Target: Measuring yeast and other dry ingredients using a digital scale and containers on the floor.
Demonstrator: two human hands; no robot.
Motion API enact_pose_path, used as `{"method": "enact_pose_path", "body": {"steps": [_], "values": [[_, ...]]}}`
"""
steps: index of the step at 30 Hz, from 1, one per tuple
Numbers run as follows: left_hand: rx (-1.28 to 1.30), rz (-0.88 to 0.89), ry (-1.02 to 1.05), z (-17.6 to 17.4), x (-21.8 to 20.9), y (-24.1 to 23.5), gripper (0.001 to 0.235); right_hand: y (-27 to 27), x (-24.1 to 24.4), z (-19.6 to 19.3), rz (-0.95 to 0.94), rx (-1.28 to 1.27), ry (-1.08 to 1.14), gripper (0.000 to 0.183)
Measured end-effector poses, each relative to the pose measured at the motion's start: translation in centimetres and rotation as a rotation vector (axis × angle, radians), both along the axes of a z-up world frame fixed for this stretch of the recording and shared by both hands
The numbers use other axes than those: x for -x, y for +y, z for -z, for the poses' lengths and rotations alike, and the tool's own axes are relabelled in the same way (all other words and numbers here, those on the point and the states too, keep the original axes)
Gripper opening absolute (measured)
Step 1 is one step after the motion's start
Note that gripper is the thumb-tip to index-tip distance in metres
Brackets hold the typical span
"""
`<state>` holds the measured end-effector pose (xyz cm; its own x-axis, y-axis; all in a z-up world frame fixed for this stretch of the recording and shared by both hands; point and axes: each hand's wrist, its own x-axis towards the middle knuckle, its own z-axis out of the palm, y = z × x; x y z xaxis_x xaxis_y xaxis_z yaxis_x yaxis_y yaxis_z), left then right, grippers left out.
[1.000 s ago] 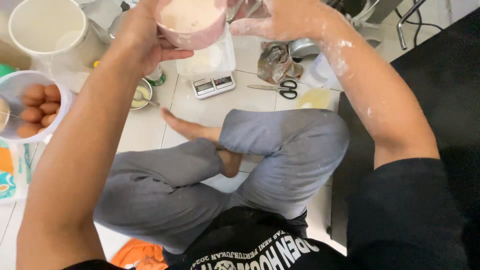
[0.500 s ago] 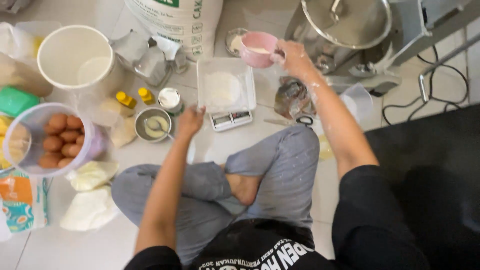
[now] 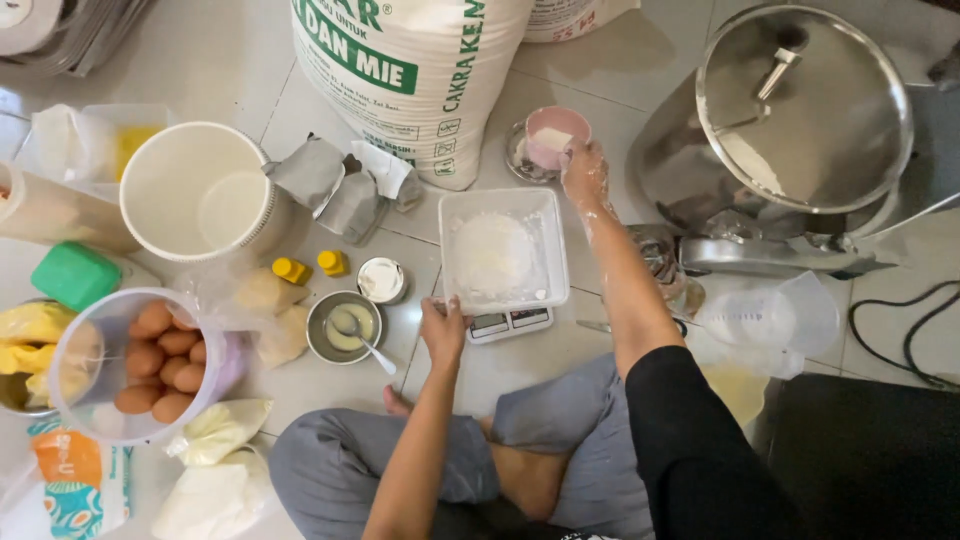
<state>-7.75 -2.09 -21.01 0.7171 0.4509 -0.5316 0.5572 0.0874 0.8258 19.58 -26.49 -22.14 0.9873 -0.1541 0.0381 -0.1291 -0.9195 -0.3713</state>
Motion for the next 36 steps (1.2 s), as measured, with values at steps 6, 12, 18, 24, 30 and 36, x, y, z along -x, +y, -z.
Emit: {"method": "enact_pose_path", "body": {"steps": [6,12,18,24,30,36], "values": [[0.196,-0.137,0.014,0.3,1.0,-1.7,0.033,0.1,1.9,-2.1,0.135,-0.054,-0.098,0.012],[0.205,-0.091,0.003,-1.8,0.9,-1.3,0.035,-1.7,13.0,-0.6,0.200,-0.047,-0.338,0.016],[0.092,0.009,-0.099,-0.6,0.9,-0.1,0.035,-0.9,16.0,1.2,0.181,-0.166,0.038,0.024],[0.079,-0.025,-0.100,-4.7,3.0,2.2,0.064,-0.2,17.7,-5.4,0.211,-0.332,0.063,0.076],[0.807,-0.179,-0.172,-10.3,5.4,2.7,0.073,17.4,33.5,-16.7,-0.488,-0.985,-0.198,0.066],[1.755,0.200,-0.308,0.0,12.0,2.7,0.087,19.2,41.2,-15.6,-0.821,-0.756,-0.281,0.051]]}}
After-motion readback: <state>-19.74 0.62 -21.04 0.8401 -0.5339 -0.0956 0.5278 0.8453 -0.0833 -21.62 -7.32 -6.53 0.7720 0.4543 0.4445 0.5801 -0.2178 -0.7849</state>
